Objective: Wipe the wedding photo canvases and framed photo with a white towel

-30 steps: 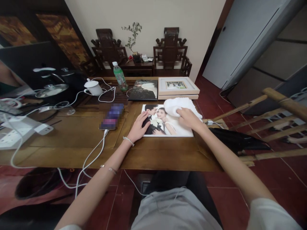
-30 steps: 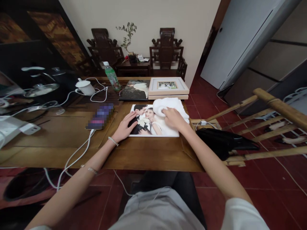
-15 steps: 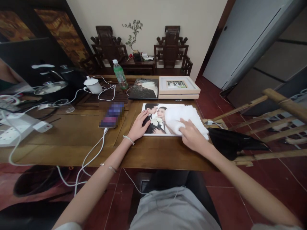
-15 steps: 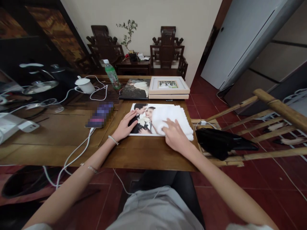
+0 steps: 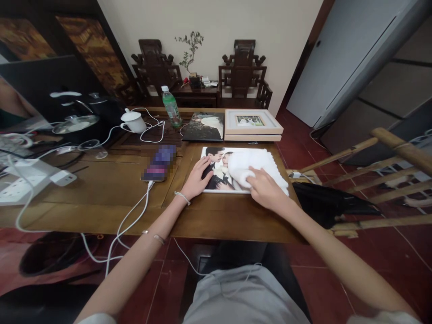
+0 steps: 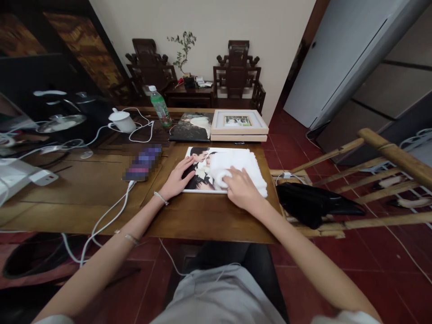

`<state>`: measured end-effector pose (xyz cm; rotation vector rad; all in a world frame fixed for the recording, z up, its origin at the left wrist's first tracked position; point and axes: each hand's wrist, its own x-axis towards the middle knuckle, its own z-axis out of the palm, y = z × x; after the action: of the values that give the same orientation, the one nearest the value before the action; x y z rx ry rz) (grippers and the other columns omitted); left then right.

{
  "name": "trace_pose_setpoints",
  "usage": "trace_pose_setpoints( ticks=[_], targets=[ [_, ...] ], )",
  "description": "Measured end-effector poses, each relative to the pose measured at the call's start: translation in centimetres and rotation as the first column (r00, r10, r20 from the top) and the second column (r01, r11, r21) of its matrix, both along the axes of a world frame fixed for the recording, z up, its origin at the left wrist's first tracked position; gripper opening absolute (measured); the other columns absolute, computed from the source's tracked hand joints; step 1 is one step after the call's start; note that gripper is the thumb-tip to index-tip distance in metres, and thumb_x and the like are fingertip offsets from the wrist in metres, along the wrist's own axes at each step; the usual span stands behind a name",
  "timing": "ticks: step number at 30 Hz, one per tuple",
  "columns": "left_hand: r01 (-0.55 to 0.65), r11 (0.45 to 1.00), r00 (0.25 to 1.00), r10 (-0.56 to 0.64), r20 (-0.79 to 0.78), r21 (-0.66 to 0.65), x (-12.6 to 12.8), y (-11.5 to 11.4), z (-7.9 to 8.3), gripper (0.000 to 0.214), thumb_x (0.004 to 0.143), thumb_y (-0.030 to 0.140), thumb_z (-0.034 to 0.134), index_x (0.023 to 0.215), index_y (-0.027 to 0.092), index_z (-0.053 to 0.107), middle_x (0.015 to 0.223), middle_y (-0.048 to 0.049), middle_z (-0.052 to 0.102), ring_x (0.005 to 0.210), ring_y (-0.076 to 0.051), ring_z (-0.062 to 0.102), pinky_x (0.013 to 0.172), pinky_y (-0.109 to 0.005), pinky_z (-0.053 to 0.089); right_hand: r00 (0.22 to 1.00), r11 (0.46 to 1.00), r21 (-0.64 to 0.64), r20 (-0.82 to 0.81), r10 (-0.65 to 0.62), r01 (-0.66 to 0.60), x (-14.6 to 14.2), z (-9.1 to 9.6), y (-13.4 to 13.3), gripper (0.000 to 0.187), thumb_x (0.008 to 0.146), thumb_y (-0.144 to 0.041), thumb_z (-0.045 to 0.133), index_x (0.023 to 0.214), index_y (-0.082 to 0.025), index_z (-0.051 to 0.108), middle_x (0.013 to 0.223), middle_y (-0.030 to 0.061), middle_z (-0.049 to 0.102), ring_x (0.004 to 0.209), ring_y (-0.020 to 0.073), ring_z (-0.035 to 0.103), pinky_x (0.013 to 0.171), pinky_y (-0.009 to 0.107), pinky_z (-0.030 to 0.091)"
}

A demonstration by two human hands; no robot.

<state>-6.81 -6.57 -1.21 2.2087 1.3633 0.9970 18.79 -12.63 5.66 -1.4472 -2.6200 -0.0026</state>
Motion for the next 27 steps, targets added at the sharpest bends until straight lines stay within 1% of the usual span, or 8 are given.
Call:
trace_pose_setpoints(
  ticks=[4, 7, 11, 13, 16, 22, 24, 27],
  targets=[
    [-0.003, 1.0, 1.0, 0.003, 0.001, -0.013, 0.0, 0.0, 0.1, 0.052, 0.092, 0.039, 0.047, 0.139, 0.017, 0.049, 0.15, -0.0112, 0.041, 0.143, -0.025, 0.031, 0.119, -0.047, 0.023, 0.997, 0.997, 0.012, 0.037, -0.074, 0.074, -0.2, 1.0, 4.9, 0.035, 0.075, -0.003, 0.038, 0.097, -0.01, 0.065, 0.106, 0.0207, 0.066, 0.105, 0.0315, 0.06, 0.087, 0.042, 0.044],
    [0.003, 1.0, 1.0, -0.003, 0.004, -0.008, -0.1, 0.0, 0.0, 0.051, 0.092, 0.039, 0.048, 0.139, 0.019, 0.049, 0.151, -0.01, 0.041, 0.143, -0.025, 0.031, 0.118, -0.049, 0.023, 0.993, 0.993, 0.035, 0.037, -0.112, 0.111, -0.2, 1.1, 7.6, 0.037, 0.075, -0.004, 0.039, 0.101, -0.01, 0.064, 0.106, 0.0199, 0.065, 0.092, 0.0293, 0.062, 0.08, 0.038, 0.044],
    [0.01, 1.0, 1.0, -0.01, 0.004, 0.009, -0.1, 0.1, -0.2, 0.051, 0.092, 0.039, 0.047, 0.138, 0.016, 0.05, 0.15, -0.0121, 0.042, 0.142, -0.026, 0.032, 0.118, -0.048, 0.023, 0.992, 0.992, 0.058, 0.053, -0.115, 0.112, -0.5, 0.3, 8.3, 0.04, 0.075, -0.002, 0.039, 0.106, -0.009, 0.063, 0.116, 0.0208, 0.062, 0.109, 0.0316, 0.056, 0.092, 0.045, 0.041],
    [0.007, 1.0, 1.0, -0.007, 0.01, 0.015, -0.1, 0.1, -0.2, 0.051, 0.092, 0.039, 0.048, 0.138, 0.017, 0.05, 0.15, -0.0116, 0.042, 0.142, -0.026, 0.033, 0.118, -0.049, 0.024, 0.993, 0.995, 0.053, 0.07, -0.094, 0.09, -0.8, -0.4, 7.1, 0.04, 0.078, -0.003, 0.04, 0.111, -0.009, 0.062, 0.129, 0.0221, 0.055, 0.126, 0.0356, 0.045, 0.101, 0.054, 0.034],
    [0.004, 1.0, 1.0, -0.004, 0.02, 0.018, 0.0, 0.1, -0.3, 0.05, 0.092, 0.039, 0.048, 0.138, 0.019, 0.05, 0.15, -0.0105, 0.042, 0.142, -0.026, 0.032, 0.118, -0.05, 0.024, 0.996, 0.998, 0.041, 0.08, -0.047, 0.044, -1.3, -1.4, 3.3, 0.036, 0.083, -0.007, 0.043, 0.112, -0.01, 0.064, 0.144, 0.0214, 0.044, 0.138, 0.0397, 0.029, 0.107, 0.063, 0.024],
    [0.007, 1.0, 1.0, -0.007, 0.004, 0.01, 0.1, 0.1, -0.2, 0.051, 0.093, 0.038, 0.046, 0.139, 0.017, 0.049, 0.151, -0.0114, 0.041, 0.143, -0.026, 0.031, 0.118, -0.049, 0.023, 0.99, 0.994, 0.044, 0.104, 0.096, -0.101, -2.0, -1.5, -5.4, 0.033, 0.079, -0.004, 0.047, 0.096, -0.015, 0.073, 0.146, 0.0194, 0.044, 0.138, 0.0429, 0.031, 0.107, 0.068, 0.026],
    [0.002, 1.0, 1.0, -0.002, -0.005, 0.012, 0.1, 0.1, -0.1, 0.051, 0.093, 0.038, 0.047, 0.139, 0.017, 0.049, 0.15, -0.0116, 0.042, 0.143, -0.025, 0.032, 0.119, -0.048, 0.022, 0.984, 0.99, 0.008, 0.106, 0.14, -0.141, -2.3, -1.1, -6.6, 0.031, 0.079, -0.005, 0.049, 0.095, -0.016, 0.074, 0.146, 0.0202, 0.044, 0.137, 0.044, 0.033, 0.106, 0.068, 0.028],
    [0.001, 1.0, 1.0, -0.001, -0.005, 0.013, 0.0, 0.1, -0.1, 0.051, 0.092, 0.038, 0.047, 0.138, 0.016, 0.05, 0.15, -0.012, 0.042, 0.142, -0.025, 0.033, 0.119, -0.047, 0.022, 0.983, 0.989, -0.023, 0.106, 0.149, -0.147, -2.6, -0.8, -6.2, 0.033, 0.079, -0.005, 0.048, 0.099, -0.016, 0.073, 0.146, 0.0187, 0.044, 0.137, 0.0434, 0.033, 0.107, 0.067, 0.028]
  ],
)
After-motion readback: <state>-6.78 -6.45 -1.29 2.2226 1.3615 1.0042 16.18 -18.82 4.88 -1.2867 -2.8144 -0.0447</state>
